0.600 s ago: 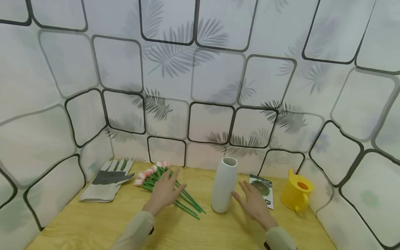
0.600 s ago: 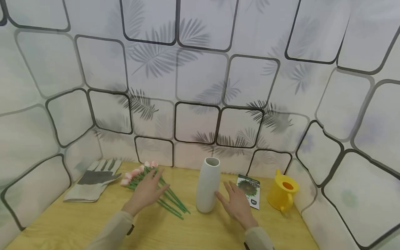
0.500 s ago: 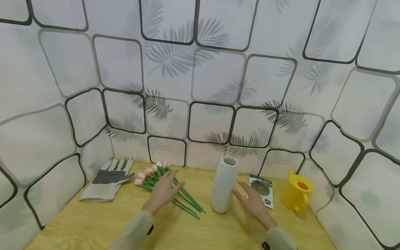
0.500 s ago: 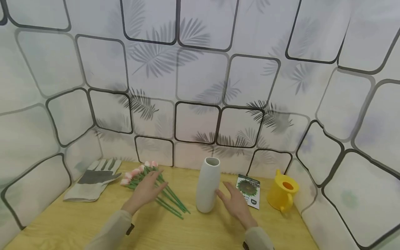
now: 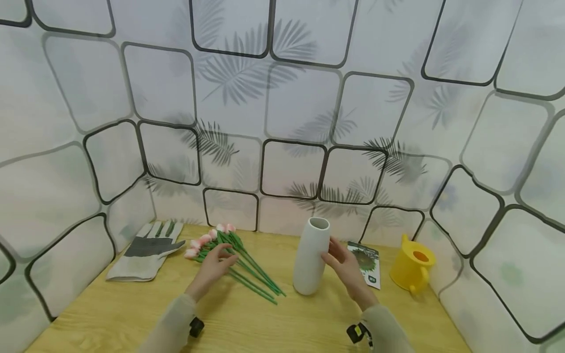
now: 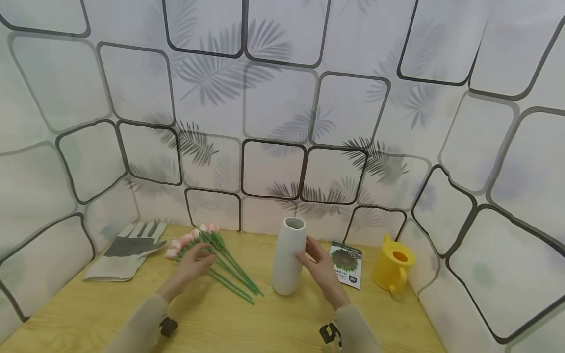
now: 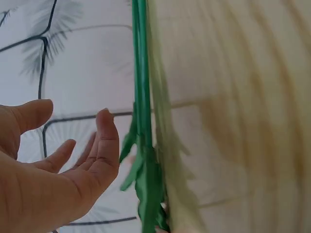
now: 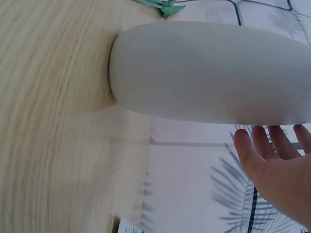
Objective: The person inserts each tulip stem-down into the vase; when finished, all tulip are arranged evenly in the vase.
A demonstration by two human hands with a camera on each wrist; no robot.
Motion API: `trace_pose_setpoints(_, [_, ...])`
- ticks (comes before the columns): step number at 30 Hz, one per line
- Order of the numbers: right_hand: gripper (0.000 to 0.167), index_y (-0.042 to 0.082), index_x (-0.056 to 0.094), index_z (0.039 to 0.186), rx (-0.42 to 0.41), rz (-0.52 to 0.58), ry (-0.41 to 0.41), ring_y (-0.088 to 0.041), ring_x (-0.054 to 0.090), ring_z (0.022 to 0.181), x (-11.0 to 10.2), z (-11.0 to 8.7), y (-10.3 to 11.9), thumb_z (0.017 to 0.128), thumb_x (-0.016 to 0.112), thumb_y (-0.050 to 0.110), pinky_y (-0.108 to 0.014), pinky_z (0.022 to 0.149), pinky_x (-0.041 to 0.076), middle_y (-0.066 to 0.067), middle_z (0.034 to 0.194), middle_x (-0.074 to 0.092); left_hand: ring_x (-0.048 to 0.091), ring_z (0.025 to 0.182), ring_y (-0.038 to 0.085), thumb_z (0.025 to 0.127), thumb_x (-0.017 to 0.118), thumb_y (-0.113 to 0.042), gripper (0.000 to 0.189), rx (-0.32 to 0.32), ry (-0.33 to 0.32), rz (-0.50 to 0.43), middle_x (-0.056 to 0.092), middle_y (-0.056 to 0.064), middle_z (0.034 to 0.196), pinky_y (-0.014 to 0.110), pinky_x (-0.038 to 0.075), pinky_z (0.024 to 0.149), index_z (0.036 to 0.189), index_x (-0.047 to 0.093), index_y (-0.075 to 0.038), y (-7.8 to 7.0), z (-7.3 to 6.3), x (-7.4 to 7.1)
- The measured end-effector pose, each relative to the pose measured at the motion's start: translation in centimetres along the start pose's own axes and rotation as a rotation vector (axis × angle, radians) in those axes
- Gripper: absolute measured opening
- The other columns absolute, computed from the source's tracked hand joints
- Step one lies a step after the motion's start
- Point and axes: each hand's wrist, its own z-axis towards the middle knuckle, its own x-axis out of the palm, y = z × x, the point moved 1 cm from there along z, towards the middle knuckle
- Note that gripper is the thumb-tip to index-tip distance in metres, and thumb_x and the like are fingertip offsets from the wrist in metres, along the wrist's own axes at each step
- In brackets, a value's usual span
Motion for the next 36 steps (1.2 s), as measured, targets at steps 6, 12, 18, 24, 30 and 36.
trace_pose_setpoints(6, [0.069,0.018,0.038,0.151,-0.026,0.042,-0.024,-0.035,0.043,0.138,0.9,0.9,0.0,0.09,0.072,0.021,-0.056,0.113,0.035,-0.016,0.15,0.045,0.061,0.104,0.036,0.1,0.055,-0.01,0.048,-0.072,0.074,-0.085,0.048,0.029,0.126,0.043,0.057,0.079,0.142,0.038,0.005,1.5,-0.3,-1.5])
trace_pose_setpoints(12, [0.073,0.018,0.033,0.153,-0.066,0.045,-0.013,-0.035,0.04,0.14,1.3,1.2,0.7,0.091,0.072,0.019,-0.058,0.114,0.032,-0.015,0.152,0.042,0.062,0.093,0.028,0.098,0.054,-0.004,0.041,-0.112,0.119,-0.076,0.057,0.024,0.111,0.038,0.056,0.071,0.135,0.043,0.01,1.9,-0.2,-2.5])
trace_pose_setpoints(18, [0.077,0.016,0.031,0.153,-0.066,0.043,-0.024,-0.036,0.04,0.14,1.2,1.9,1.1,0.09,0.073,0.02,-0.058,0.114,0.031,-0.016,0.152,0.041,0.064,0.076,0.02,0.092,0.055,0.002,0.038,-0.147,0.134,-0.02,0.064,0.018,0.09,0.033,0.056,0.066,0.128,0.049,0.012,1.8,0.5,-2.9])
trace_pose_setpoints(24, [0.078,0.016,0.031,0.153,-0.051,0.044,-0.033,-0.036,0.04,0.14,1.2,1.9,0.7,0.089,0.074,0.021,-0.059,0.113,0.033,-0.016,0.152,0.042,0.064,0.071,0.016,0.091,0.054,0.007,0.042,-0.218,0.188,-0.081,0.064,0.013,0.083,0.03,0.058,0.065,0.132,0.045,0.014,2.3,0.8,-2.9])
trace_pose_setpoints(30, [0.073,0.016,0.033,0.152,-0.07,0.065,-0.042,-0.035,0.041,0.139,1.4,1.8,0.2,0.091,0.072,0.022,-0.059,0.113,0.032,-0.015,0.151,0.043,0.063,0.064,0.013,0.086,0.053,0.01,0.045,-0.25,0.181,-0.066,0.063,0.009,0.073,0.028,0.058,0.06,0.131,0.046,0.014,2.3,1.2,-2.8])
trace_pose_setpoints(36, [0.07,0.019,0.033,0.152,-0.065,0.048,-0.034,-0.034,0.044,0.136,1.7,1.5,-0.1,0.092,0.07,0.022,-0.058,0.113,0.034,-0.013,0.149,0.045,0.061,0.062,0.013,0.082,0.055,0.01,0.045,-0.275,0.176,-0.004,0.061,0.008,0.072,0.028,0.058,0.06,0.126,0.049,0.016,2.2,0.8,-2.7])
